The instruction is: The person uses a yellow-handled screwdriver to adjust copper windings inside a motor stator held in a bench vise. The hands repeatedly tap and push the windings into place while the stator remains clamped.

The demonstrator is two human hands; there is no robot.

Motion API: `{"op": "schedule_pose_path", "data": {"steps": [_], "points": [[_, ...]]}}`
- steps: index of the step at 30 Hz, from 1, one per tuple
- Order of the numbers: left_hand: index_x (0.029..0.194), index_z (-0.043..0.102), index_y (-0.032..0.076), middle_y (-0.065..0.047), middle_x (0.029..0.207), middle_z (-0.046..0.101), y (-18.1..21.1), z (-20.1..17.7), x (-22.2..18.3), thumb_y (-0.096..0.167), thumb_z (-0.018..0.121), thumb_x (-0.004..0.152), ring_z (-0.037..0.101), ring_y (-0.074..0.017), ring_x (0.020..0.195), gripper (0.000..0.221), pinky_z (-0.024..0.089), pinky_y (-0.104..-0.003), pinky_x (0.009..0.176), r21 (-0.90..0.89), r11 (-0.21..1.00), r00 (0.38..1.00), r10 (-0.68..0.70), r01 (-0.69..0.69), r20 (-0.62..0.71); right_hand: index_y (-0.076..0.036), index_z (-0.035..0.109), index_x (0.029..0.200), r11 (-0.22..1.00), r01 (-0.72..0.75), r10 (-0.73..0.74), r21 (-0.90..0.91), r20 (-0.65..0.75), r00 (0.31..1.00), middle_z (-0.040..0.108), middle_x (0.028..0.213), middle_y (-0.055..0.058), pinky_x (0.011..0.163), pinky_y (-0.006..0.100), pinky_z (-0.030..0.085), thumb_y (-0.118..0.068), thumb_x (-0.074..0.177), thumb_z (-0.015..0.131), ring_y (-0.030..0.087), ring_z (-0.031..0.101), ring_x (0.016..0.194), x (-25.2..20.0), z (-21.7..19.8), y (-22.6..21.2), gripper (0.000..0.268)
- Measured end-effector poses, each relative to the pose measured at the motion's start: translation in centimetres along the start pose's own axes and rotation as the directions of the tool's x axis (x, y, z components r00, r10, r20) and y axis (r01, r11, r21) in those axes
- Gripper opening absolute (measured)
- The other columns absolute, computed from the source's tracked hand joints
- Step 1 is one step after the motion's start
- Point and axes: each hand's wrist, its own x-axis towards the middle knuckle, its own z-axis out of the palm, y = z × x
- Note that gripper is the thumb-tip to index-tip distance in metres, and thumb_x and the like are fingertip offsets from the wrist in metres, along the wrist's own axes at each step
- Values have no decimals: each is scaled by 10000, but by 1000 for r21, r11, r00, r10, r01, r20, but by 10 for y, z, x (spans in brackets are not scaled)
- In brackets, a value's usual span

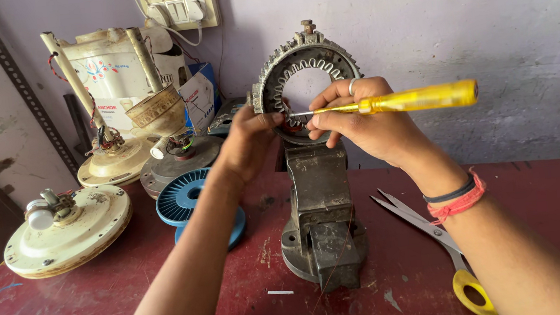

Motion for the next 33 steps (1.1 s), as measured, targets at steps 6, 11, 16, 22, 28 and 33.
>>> {"op": "schedule_pose_path", "data": {"steps": [6, 11, 16, 22, 28, 33], "points": [[1222, 622, -27, -115, 1183, 709, 18, -13, -3, -6, 686, 874, 653, -218, 1142, 355, 490, -377, 1091, 14, 999, 991, -44, 43, 127, -4, 769, 892, 991, 25, -35, -129, -69, 997, 764, 780, 61, 531, 232, 543, -147, 915, 708, 95, 723, 679, -1, 2, 10, 157], [1211, 641, -18, -101, 1167, 720, 18, -15, -4, 31, 700, 874, 670, -200, 1116, 345, 507, -366, 1056, 68, 995, 993, -77, 72, 88, -16, 767, 913, 995, 5, -16, -102, -107, 994, 747, 767, 47, 505, 224, 531, -158, 914, 712, 89, 706, 648, 0, 6, 20, 152], [1214, 640, -26, -110, 1169, 722, 18, -19, -3, 31, 710, 887, 672, -196, 1108, 339, 512, -353, 1056, 89, 994, 994, -64, 56, 85, -31, 768, 898, 995, 28, -37, -98, -91, 995, 750, 780, 31, 491, 225, 526, -151, 902, 707, 71, 695, 652, -1, 12, 21, 134], [1221, 631, -25, -113, 1165, 719, 12, -17, -2, 6, 721, 858, 672, -194, 1103, 376, 510, -352, 1060, 51, 999, 995, -20, 15, 103, -33, 768, 845, 959, 118, -163, -257, -161, 973, 710, 705, 37, 504, 239, 464, -142, 902, 720, 93, 597, 575, -8, 27, 27, 133], [1189, 641, -17, -125, 1128, 729, 8, -14, -3, -28, 764, 812, 694, -199, 1058, 397, 540, -355, 1020, 119, 993, 1000, 5, -8, 30, 9, 688, 802, 726, 439, -575, -529, -118, 809, 662, 773, 76, 564, 273, 484, -70, 880, 721, 124, 631, 628, -24, 55, 30, 116], [1160, 666, -23, -126, 1086, 744, 3, -10, 0, -29, 802, 784, 707, -190, 989, 399, 567, -340, 962, 261, 964, 998, 57, -52, -12, 23, 702, 795, 763, 418, -529, -492, -106, 842, 663, 762, 74, 546, 255, 472, -37, 828, 761, 106, 616, 611, -22, 48, 25, 90]]}}
